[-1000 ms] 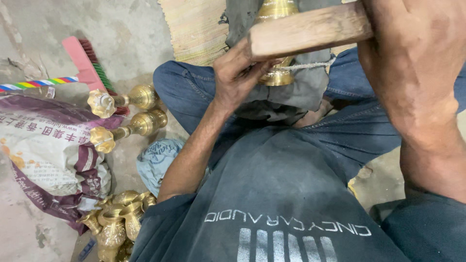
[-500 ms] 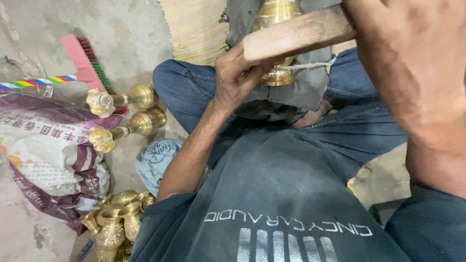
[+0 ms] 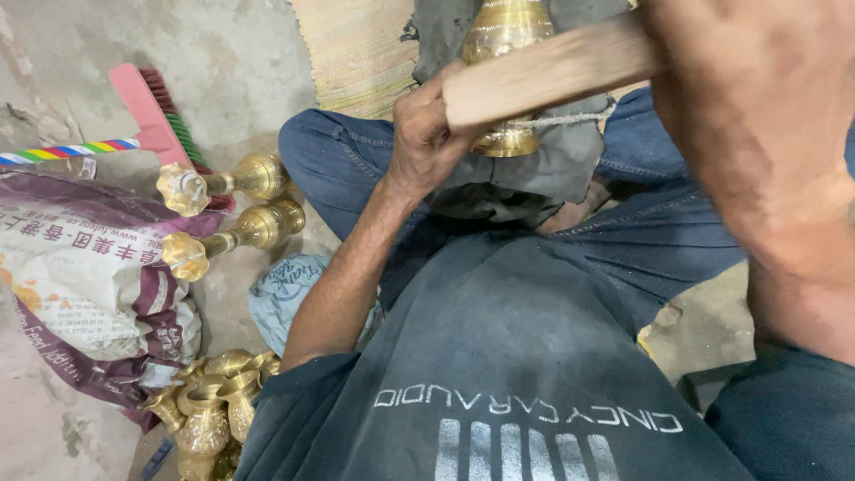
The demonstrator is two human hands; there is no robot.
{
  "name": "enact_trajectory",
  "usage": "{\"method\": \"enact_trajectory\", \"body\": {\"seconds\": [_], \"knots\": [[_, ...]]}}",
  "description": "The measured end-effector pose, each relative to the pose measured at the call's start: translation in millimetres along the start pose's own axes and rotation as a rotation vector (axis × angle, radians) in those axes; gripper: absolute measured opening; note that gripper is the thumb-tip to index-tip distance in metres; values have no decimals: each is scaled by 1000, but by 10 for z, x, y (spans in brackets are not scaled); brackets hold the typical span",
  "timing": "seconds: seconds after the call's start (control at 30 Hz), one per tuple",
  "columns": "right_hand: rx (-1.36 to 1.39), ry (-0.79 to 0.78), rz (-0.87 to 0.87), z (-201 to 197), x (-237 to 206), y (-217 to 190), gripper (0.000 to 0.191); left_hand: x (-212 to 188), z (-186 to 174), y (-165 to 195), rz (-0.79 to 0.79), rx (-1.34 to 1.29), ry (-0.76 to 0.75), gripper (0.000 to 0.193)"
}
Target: The person sits on the floor with a brass vase held against a sandbag on their lap and hammers a decorative pattern into it, using a wooden mallet to strike a metal punch held against the vase surface. They reposition the punch and rotate the vase to continue the pattern along its body.
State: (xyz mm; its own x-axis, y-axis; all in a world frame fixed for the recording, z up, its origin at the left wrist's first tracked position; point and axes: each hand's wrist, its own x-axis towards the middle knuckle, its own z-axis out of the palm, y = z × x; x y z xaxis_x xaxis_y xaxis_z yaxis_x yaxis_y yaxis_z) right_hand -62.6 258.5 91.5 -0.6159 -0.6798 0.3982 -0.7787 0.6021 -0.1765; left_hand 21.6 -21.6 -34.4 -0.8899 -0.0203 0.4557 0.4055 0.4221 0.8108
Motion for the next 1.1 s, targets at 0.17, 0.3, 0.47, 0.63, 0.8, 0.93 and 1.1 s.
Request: {"method": "enact_trajectory", "body": {"seconds": [0.17,0.3,0.47,0.63,0.8,0.93,1.1], "knots": [[1,-2,-8,7,25,-18,20,12,25,-18,25,0,-30,24],[-3,0,-2,-2,31,-33,20,38,18,-7,75,22,-26,23],[-4,-5,-2,-37,15,-36,20,45,-16,22,53,18,-38,24],[-6,-10,-5,-38,12,-47,19,31,-37,9,44,-12,-41,26],[-1,-14,-4,-35,-8,-55,19,15,-51,3,70,-8,-45,28],[2,-9,-7,-22,-5,-51,19,2,-46,-1,67,-12,-22,27],[-12,2,-26,-38,60,-92,19,-56,-48,-33,53,-26,-30,24]]}}
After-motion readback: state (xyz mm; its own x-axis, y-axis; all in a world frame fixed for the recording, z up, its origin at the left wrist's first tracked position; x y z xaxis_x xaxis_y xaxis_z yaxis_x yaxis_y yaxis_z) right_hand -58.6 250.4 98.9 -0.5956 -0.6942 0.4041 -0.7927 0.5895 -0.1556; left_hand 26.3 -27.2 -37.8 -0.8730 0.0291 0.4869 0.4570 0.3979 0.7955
